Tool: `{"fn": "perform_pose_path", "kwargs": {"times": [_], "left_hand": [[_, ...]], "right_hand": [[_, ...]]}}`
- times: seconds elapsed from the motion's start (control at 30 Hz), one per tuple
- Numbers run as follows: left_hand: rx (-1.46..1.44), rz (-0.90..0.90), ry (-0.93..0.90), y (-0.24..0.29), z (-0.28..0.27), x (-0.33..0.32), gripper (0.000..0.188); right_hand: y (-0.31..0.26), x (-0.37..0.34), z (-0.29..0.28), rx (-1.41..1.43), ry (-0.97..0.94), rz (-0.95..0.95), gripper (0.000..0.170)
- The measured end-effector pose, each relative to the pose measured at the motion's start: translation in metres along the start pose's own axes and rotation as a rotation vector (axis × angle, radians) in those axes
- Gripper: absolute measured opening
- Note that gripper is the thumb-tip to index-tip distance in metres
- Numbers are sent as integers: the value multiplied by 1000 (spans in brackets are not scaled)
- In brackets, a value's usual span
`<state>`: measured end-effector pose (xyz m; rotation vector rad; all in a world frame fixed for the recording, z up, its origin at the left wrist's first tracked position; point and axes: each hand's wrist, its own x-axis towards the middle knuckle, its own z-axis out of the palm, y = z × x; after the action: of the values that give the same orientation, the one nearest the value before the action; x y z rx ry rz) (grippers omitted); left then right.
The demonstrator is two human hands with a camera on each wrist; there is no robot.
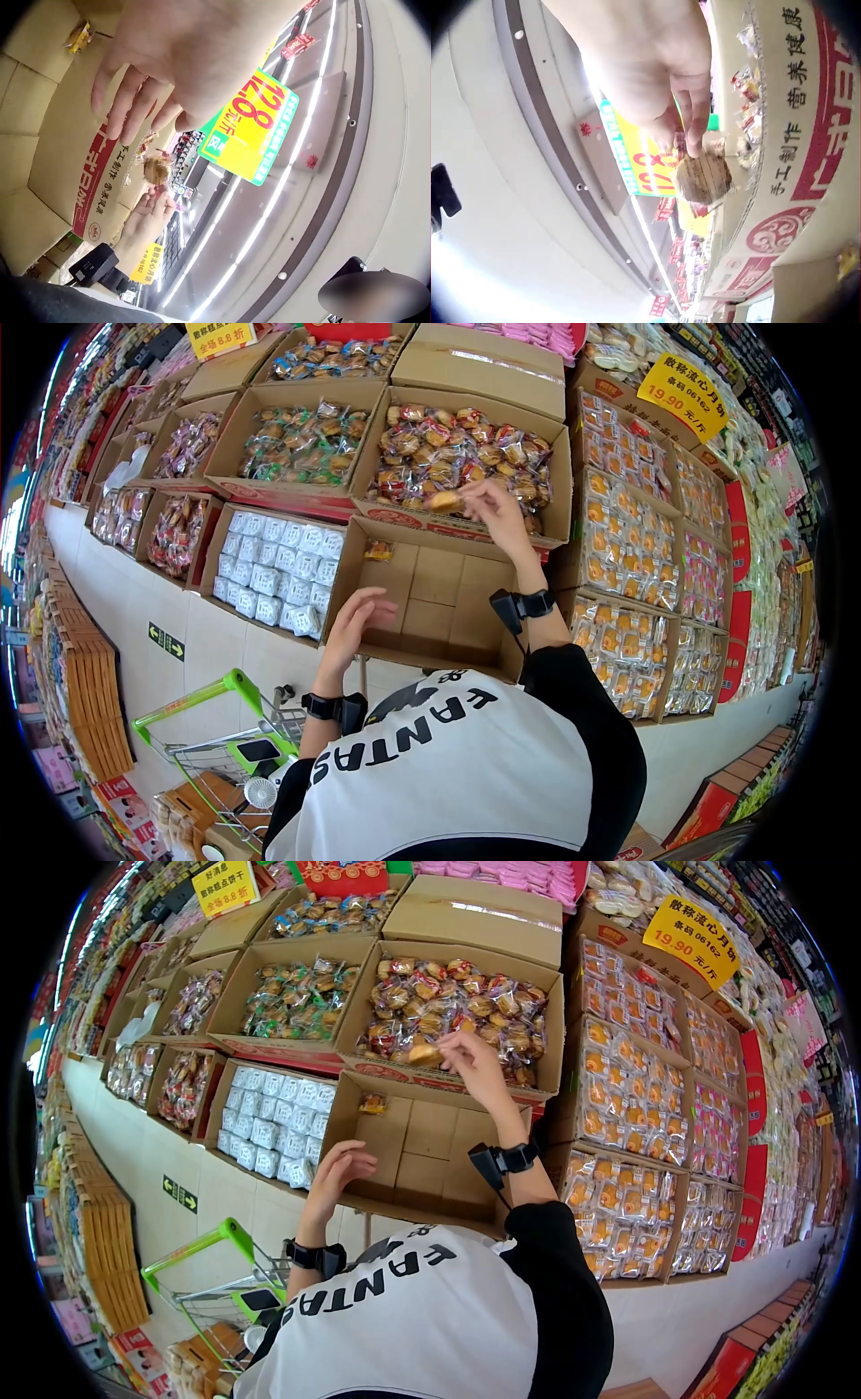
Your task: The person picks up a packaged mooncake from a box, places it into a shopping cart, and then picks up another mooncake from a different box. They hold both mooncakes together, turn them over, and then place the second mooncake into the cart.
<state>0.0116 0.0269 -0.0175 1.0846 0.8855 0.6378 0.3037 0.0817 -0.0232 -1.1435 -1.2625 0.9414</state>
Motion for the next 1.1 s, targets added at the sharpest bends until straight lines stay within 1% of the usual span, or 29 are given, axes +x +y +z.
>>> {"fn": "perform_pose_path", "kwargs": {"times": [0.03, 0.07, 0.1, 0.13, 0.2, 0.23, 0.27, 0.3, 0.33, 0.37, 0.4, 0.43, 0.5, 0.53, 0.6, 0.63, 0.7, 0.73, 0.8, 0.83, 0.87, 0.93, 0.97, 1.03, 1.07, 1.1], "left_hand": [[-56, 3, -1, 3, 3, 0, 27], [-111, 6, -3, 5, 6, 0, 30], [-112, 5, 2, 5, 8, 0, 30], [-166, 42, -12, 5, 11, 1, 33], [-222, 80, -20, 5, 12, 4, 36], [-315, 39, -43, 2, 11, 6, 36], [-407, -1, -65, 0, 10, 7, 37], [-408, 1, -61, -1, 8, 5, 37], [-432, 26, 18, -3, 5, 3, 36], [-456, 49, 95, -4, 1, 0, 34], [-455, 49, 98, -6, -1, -2, 34], [-424, 78, 108, -7, -3, -3, 33], [-393, 109, 119, -7, -6, -4, 32], [-398, 99, 129, -7, -7, -5, 31], [-408, 96, 143, -5, -5, -5, 30], [-398, 101, 160, -3, -3, -6, 30], [-390, 110, 184, -3, 0, -6, 30], [-387, 118, 186, -4, 1, -5, 30], [-382, 131, 194, -5, 2, -4, 31], [-373, 136, 175, -5, 2, -4, 31], [-364, 140, 156, -5, 2, -4, 31], [-361, 133, 144, -5, 0, -5, 32], [-359, 121, 128, -5, 0, -5, 32], [-359, 129, 137, -3, 1, -6, 32], [-359, 136, 144, -2, 2, -6, 32], [-359, 137, 143, -2, 3, -6, 32]], "right_hand": [[-6, -1, 7, 53, -79, -42, 5], [-12, -3, 16, 55, -84, -41, 5], [-18, -5, 26, 112, -196, -65, 5], [-23, -7, 35, 170, -308, -89, 6], [-31, -12, 50, 242, -527, 30, 5], [-32, -15, 57, 244, -534, 30, 5], [-33, -18, 64, 168, -617, -21, 6], [-33, -19, 68, 91, -699, -72, 8], [-33, -18, 68, 93, -703, -74, 8], [-33, -15, 66, 33, -754, -163, 9], [-32, -13, 65, -28, -802, -251, 11], [-32, -10, 63, -28, -803, -251, 11], [-28, -1, 59, -13, -693, -82, 14], [-18, 4, 60, 156, -587, 84, 15], [-28, 20, 53, -146, -371, 139, 15], [-18, 29, 50, -149, -378, 136, 15], [24, 46, 44, -361, -207, 105, 17], [38, 52, 42, -360, -214, 101, 17], [60, 64, 40, -463, -228, 183, 19], [69, 69, 42, -580, -254, 240, 18], [82, 74, 43, -580, -259, 236, 18], [103, 81, 45, -784, -388, 376, 24], [100, 81, 46, -784, -391, 373, 24], [93, 81, 45, -810, -562, 415, 31], [89, 81, 44, -810, -562, 414, 31], [85, 80, 43, -787, -610, 436, 33]]}}
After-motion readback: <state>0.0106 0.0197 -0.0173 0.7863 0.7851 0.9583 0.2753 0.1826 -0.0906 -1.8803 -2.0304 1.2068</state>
